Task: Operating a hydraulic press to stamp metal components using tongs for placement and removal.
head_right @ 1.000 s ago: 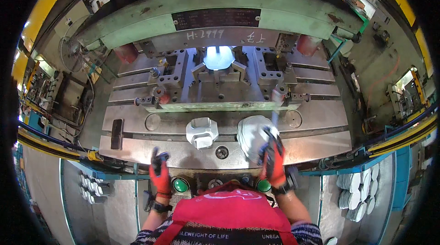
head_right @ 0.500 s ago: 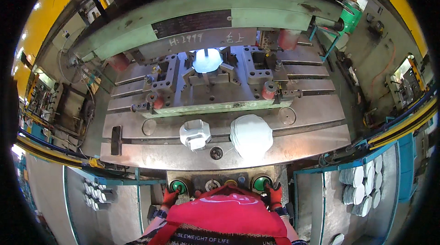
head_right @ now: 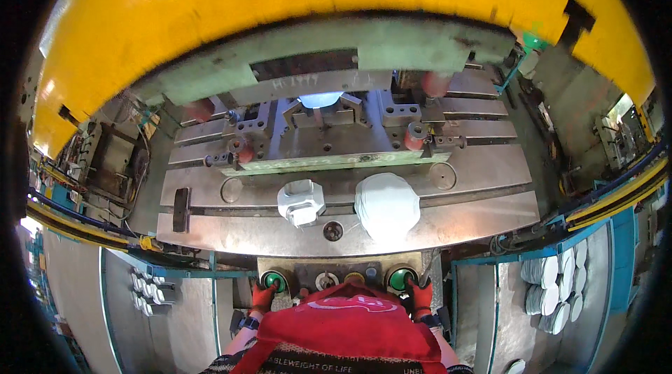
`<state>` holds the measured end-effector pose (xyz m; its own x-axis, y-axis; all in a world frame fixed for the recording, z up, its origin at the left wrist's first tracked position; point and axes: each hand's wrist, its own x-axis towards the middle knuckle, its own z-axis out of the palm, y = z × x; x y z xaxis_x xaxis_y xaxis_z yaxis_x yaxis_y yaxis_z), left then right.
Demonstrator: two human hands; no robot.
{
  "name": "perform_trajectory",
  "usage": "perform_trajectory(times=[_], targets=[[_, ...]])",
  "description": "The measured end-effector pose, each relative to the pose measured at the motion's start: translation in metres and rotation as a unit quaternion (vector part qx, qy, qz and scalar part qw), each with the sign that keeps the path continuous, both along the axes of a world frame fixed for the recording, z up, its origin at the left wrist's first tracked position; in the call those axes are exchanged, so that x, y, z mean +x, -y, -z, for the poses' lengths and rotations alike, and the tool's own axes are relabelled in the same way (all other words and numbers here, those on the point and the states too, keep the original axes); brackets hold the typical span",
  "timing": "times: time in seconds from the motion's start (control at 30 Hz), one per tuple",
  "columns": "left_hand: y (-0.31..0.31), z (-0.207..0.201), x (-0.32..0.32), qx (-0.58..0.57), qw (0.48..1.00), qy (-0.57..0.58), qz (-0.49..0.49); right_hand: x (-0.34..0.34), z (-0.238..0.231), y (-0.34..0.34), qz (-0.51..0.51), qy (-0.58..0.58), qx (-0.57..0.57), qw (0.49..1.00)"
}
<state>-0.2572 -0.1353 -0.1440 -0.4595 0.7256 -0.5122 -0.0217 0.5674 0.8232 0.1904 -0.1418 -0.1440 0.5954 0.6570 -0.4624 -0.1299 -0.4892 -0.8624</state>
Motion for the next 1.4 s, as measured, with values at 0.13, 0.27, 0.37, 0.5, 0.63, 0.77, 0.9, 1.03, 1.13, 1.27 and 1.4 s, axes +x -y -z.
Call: perform_trajectory(times=[0.13,0.27,0.37,0.5,0.63,0.77,0.9,1.03,1.13,1.27,1.4], targets=[[0.008,0.017,-0.006,0.017,0.999,-0.005,-0.027,0.003,0.012,0.002,-0.026,0.05,-0.032,0.998],[0.014,0.039,-0.016,0.062,0.997,0.022,-0.026,0.006,0.019,0.005,-0.033,0.099,-0.026,0.994],[0.009,0.022,-0.007,0.027,0.999,-0.031,-0.018,0.005,0.003,0.002,-0.063,0.115,-0.032,0.991],[0.003,0.015,-0.011,-0.013,1.0,0.022,-0.018,0.009,0.012,0.004,-0.059,0.035,-0.032,0.997],[-0.02,-0.006,-0.065,-0.196,0.92,-0.193,0.279,0.008,0.007,0.001,-0.065,0.055,-0.02,0.996],[-0.102,-0.148,-0.066,-0.088,0.804,-0.447,0.383,0.013,0.017,0.002,-0.073,0.064,-0.024,0.995],[-0.201,-0.226,-0.016,0.189,0.817,-0.48,0.258,0.018,0.029,0.004,-0.11,0.147,-0.025,0.983],[-0.306,-0.266,0.051,0.393,0.698,-0.53,0.28,0.038,0.055,0.013,-0.132,0.045,-0.022,0.99],[-0.376,-0.264,0.097,0.441,0.644,-0.558,0.282,0.02,0.014,0.008,-0.129,0.026,0.001,0.991],[-0.439,-0.277,0.145,0.173,0.689,-0.539,0.452,0.018,0.013,0.013,-0.108,0.062,-0.022,0.992],[-0.503,-0.205,0.129,0.402,0.626,-0.582,0.328,0.025,0.038,0.021,-0.106,-0.023,-0.014,0.994]])
